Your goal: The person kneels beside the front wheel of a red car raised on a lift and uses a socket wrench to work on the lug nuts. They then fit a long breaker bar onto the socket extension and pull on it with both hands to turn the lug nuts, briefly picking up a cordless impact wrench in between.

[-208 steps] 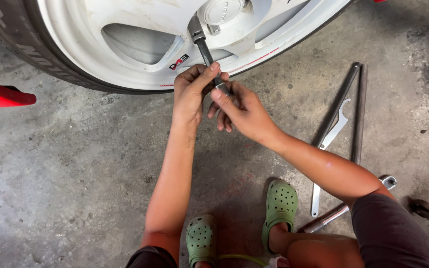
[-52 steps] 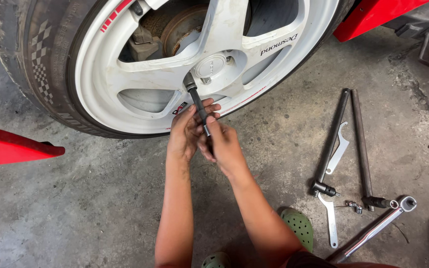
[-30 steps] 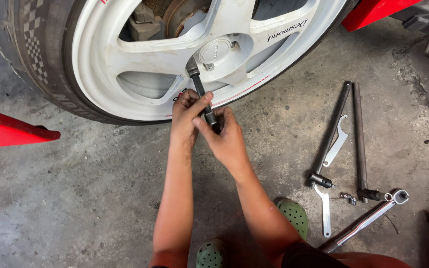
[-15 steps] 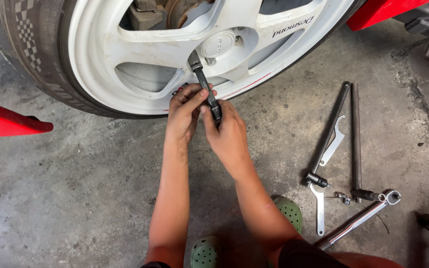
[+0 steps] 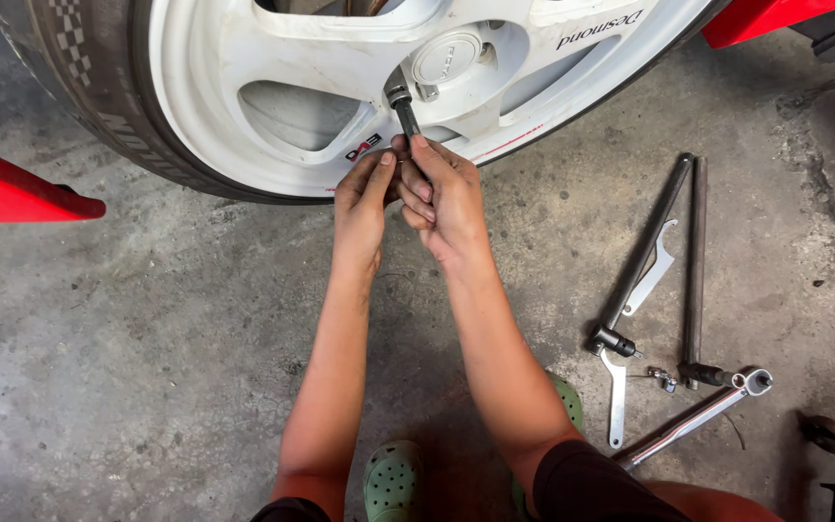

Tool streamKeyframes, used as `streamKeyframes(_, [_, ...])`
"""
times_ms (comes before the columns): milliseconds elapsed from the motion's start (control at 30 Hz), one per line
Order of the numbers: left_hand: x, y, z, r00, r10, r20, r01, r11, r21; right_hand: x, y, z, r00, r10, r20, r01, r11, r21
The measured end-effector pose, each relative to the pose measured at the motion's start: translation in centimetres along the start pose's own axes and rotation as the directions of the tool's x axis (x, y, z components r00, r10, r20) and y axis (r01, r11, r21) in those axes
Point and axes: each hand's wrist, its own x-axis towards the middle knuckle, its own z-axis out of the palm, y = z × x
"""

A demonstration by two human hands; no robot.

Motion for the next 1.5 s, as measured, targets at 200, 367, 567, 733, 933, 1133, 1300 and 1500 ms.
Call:
streamKeyframes(200, [-3.7, 0.6, 1.6, 0.92, 0.306, -0.243, -0.315, 0.949, 0.003, -4.7, 0.1, -4.0, 0.989, -0.064, -0.13, 0.004, 0.91, -0.414])
streamKeyframes(367, [-12.0, 4.2, 6.6, 0.947, 0.208, 0.244, -0.142, 0.954, -0.262, -4.8, 5.5, -15.0, 0.889, -0.452, -0.076, 0.331, 0.748, -0.576])
streamKeyframes(567, [-16.8, 12.3, 10.4, 0.465, -0.039, 0.884, 0.461, 0.864, -0.205, -6.8, 6.8, -28.4, 0.636, -0.646, -0.423, -0.447, 0.138, -0.884])
streamKeyframes(733, [-17.9, 11.1, 12.6, 0.414, 0.13, 0.901, 0.181, 0.958, -0.221, -14.1, 5.5, -35.6, 0.266, -0.83, -0.49, -0.635, 0.232, -0.737])
streamKeyframes(933, [-21.5, 12.9, 16.2, 0.813, 0.242, 0.529, -0.579, 0.426, 0.695, -21.0, 2.2, -40.2, -0.168, -0.721, -0.672, -0.744, 0.54, -0.394])
streamKeyframes(1133, [-25.1, 14.1, 19.3, 0.949, 0.31, 0.062, -0.04, -0.077, 0.996, -24.2, 3.0, -42.7, -0.105, -0.801, -0.589, -0.747, 0.454, -0.485])
streamKeyframes(1300, [-24.8, 14.8, 20.8, 0.945, 0.322, -0.06, 0.109, -0.136, 0.985, -25.5, 4.1, -43.3, -0.222, -0.519, -0.826, -0.654, 0.707, -0.268])
streamKeyframes(1500, [-24.7, 16.0, 20.5, 0.963, 0.246, -0.112, 0.153, -0.153, 0.976, -26.3, 4.8, -42.7, -0.369, -0.629, -0.684, -0.725, 0.656, -0.212])
